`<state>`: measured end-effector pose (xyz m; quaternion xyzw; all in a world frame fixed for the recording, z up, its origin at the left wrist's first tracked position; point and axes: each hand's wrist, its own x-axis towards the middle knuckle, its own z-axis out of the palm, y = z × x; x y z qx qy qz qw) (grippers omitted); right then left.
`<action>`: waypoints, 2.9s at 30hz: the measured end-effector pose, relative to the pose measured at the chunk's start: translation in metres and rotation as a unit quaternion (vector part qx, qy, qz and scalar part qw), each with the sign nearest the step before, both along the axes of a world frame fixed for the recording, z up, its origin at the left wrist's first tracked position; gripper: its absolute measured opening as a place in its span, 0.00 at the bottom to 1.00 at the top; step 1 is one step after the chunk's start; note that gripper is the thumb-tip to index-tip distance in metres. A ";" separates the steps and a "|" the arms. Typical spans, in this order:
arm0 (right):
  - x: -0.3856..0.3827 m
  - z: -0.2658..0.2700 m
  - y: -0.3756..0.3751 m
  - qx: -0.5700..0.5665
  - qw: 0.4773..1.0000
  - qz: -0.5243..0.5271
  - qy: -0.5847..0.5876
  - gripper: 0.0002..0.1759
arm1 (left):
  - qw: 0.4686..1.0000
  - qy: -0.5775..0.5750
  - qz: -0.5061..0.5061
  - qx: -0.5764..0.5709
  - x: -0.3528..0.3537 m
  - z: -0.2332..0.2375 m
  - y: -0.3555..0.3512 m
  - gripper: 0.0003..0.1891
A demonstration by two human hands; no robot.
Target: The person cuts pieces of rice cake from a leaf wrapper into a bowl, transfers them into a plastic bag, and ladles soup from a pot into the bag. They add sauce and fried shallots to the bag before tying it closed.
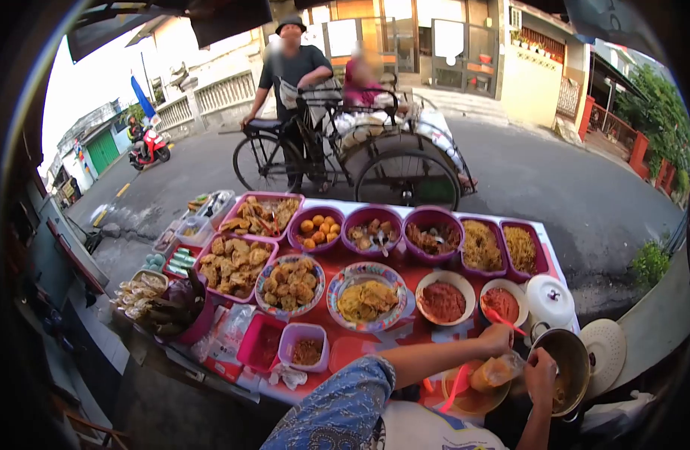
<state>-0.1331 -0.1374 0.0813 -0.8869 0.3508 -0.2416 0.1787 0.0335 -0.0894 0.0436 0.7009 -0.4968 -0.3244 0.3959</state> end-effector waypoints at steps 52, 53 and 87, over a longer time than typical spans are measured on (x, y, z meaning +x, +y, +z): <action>0.033 -0.019 -0.005 0.125 0.985 0.119 -0.029 0.18 | 0.993 -0.088 0.071 -0.019 0.002 0.027 0.001 0.07; 0.033 -0.017 -0.005 0.139 0.985 0.107 -0.006 0.13 | 0.993 -0.097 0.062 -0.025 0.000 0.029 0.003 0.06; -0.059 -0.019 0.068 -0.242 0.932 0.083 -0.257 0.12 | 0.931 0.173 0.083 -0.311 -0.040 0.086 0.053 0.11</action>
